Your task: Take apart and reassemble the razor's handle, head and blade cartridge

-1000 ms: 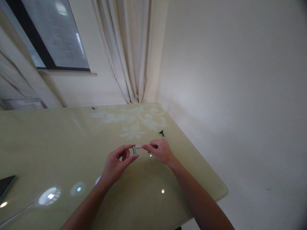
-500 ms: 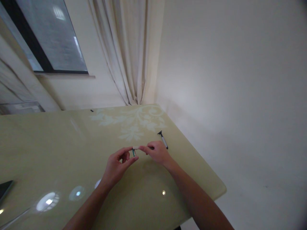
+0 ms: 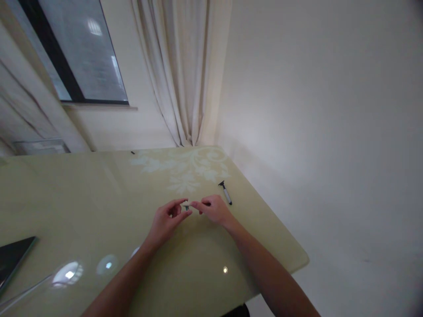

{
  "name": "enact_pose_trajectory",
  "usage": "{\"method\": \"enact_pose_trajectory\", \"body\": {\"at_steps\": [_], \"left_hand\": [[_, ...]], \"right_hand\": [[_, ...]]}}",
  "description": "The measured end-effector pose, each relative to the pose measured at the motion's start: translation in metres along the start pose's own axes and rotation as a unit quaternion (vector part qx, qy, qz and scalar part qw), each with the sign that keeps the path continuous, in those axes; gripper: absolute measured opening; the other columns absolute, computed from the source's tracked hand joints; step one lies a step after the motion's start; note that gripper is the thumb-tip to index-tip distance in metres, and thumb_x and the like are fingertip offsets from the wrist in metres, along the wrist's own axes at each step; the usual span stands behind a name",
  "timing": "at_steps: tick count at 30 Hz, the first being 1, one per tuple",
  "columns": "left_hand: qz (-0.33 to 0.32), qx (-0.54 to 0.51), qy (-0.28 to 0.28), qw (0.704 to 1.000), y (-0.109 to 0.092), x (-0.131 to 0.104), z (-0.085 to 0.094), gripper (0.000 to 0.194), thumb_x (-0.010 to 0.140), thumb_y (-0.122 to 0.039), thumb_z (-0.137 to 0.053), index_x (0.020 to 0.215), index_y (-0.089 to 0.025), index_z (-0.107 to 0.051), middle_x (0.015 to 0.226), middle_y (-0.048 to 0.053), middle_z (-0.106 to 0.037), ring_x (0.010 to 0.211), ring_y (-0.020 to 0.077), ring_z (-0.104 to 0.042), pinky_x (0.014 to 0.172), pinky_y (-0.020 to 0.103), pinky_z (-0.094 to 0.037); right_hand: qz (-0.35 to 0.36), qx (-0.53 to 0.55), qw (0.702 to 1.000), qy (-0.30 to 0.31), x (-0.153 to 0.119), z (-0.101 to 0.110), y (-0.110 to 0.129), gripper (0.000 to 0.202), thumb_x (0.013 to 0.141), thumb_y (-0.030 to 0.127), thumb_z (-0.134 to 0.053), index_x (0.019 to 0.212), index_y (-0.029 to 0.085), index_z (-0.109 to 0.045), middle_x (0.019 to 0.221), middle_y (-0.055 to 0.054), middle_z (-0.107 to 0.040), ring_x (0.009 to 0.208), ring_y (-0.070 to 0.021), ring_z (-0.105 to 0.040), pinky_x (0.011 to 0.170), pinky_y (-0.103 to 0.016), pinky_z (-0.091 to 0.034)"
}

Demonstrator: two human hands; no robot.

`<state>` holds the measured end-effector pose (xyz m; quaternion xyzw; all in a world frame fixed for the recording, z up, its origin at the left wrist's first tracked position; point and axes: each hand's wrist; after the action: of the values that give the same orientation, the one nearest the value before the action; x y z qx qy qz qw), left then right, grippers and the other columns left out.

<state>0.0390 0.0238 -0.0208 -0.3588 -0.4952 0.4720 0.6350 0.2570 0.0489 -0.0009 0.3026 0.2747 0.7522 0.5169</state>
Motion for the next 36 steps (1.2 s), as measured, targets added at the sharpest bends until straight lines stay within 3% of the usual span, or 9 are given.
{"method": "enact_pose_trajectory", "body": {"at_steps": [4,9,14,19,23,28,33,36], "left_hand": [[-0.001,-0.003,-0.010,1.000,0.001,0.003,0.001,0.049,0.073,-0.050,-0.086,0.108,-0.016,-0.082,0.062,-0.005,-0.054,0.056,0.0109,-0.048,0.054,0.023,-0.037],[-0.003,-0.014,-0.013,1.000,0.007,0.007,0.002,0.054,0.073,-0.054,-0.085,0.111,-0.016,-0.081,0.061,-0.006,-0.052,0.056,0.0108,-0.047,0.055,0.023,-0.037],[-0.002,-0.015,-0.017,1.000,0.011,0.012,0.002,0.053,0.073,-0.054,-0.085,0.108,-0.015,-0.080,0.062,-0.006,-0.051,0.056,0.0103,-0.046,0.054,0.022,-0.036],[-0.001,-0.018,-0.012,1.000,0.012,0.014,0.000,0.053,0.071,-0.053,-0.086,0.108,-0.014,-0.080,0.061,-0.007,-0.051,0.056,0.0108,-0.046,0.055,0.023,-0.036],[-0.001,-0.018,-0.012,1.000,0.013,0.016,-0.001,0.053,0.074,-0.051,-0.084,0.110,-0.014,-0.079,0.062,-0.007,-0.050,0.057,0.0106,-0.045,0.056,0.023,-0.035],[0.000,-0.020,-0.009,1.000,0.019,0.019,-0.002,0.054,0.071,-0.051,-0.084,0.111,-0.015,-0.079,0.062,-0.007,-0.049,0.057,0.0112,-0.044,0.056,0.024,-0.033],[-0.004,-0.018,-0.010,1.000,0.025,0.021,-0.002,0.052,0.071,-0.052,-0.084,0.108,-0.015,-0.080,0.062,-0.007,-0.048,0.058,0.0120,-0.044,0.056,0.025,-0.033],[-0.004,-0.019,-0.012,1.000,0.026,0.022,-0.003,0.054,0.071,-0.054,-0.084,0.108,-0.016,-0.079,0.061,-0.007,-0.049,0.057,0.0122,-0.045,0.056,0.025,-0.033]], "right_hand": [[-0.030,-0.050,0.997,-0.042,0.003,-0.003,0.002,0.073,0.093,0.078,-0.054,0.060,0.016,-0.073,0.049,0.002,-0.049,0.052,-0.0113,-0.045,0.055,-0.027,-0.027],[-0.018,-0.048,0.999,-0.018,0.005,-0.007,0.004,0.074,0.095,0.078,-0.050,0.063,0.016,-0.073,0.051,0.002,-0.050,0.053,-0.0110,-0.047,0.056,-0.026,-0.027],[-0.062,-0.120,0.988,-0.069,0.006,-0.008,0.005,0.074,0.093,0.081,-0.051,0.060,0.017,-0.069,0.054,0.000,-0.053,0.056,-0.0128,-0.045,0.056,-0.028,-0.023],[-0.006,-0.105,0.993,-0.060,0.007,-0.012,0.004,0.077,0.095,0.082,-0.044,0.060,0.017,-0.067,0.055,0.001,-0.051,0.056,-0.0125,-0.045,0.056,-0.028,-0.023],[-0.038,-0.140,0.984,-0.107,0.008,-0.015,-0.002,0.077,0.095,0.082,-0.045,0.057,0.017,-0.062,0.056,0.000,-0.050,0.055,-0.0130,-0.042,0.056,-0.030,-0.020],[0.010,-0.119,0.989,-0.089,0.008,-0.025,-0.007,0.076,0.100,0.077,-0.039,0.064,0.017,-0.067,0.060,-0.001,-0.056,0.058,-0.0135,-0.045,0.058,-0.028,-0.023],[-0.026,-0.124,0.985,-0.116,0.010,-0.028,-0.014,0.071,0.102,0.072,-0.044,0.063,0.018,-0.066,0.061,-0.001,-0.057,0.060,-0.0144,-0.047,0.058,-0.029,-0.022],[0.001,-0.116,0.987,-0.115,0.010,-0.027,-0.015,0.066,0.103,0.068,-0.045,0.065,0.018,-0.065,0.063,-0.001,-0.057,0.062,-0.0140,-0.046,0.059,-0.029,-0.023]]}}
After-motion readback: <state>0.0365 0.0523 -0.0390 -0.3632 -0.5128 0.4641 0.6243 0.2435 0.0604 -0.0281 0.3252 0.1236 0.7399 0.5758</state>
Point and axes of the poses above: each hand's wrist, its own x-axis towards the middle knuckle, its own z-axis out of the back of the hand, y = z × x
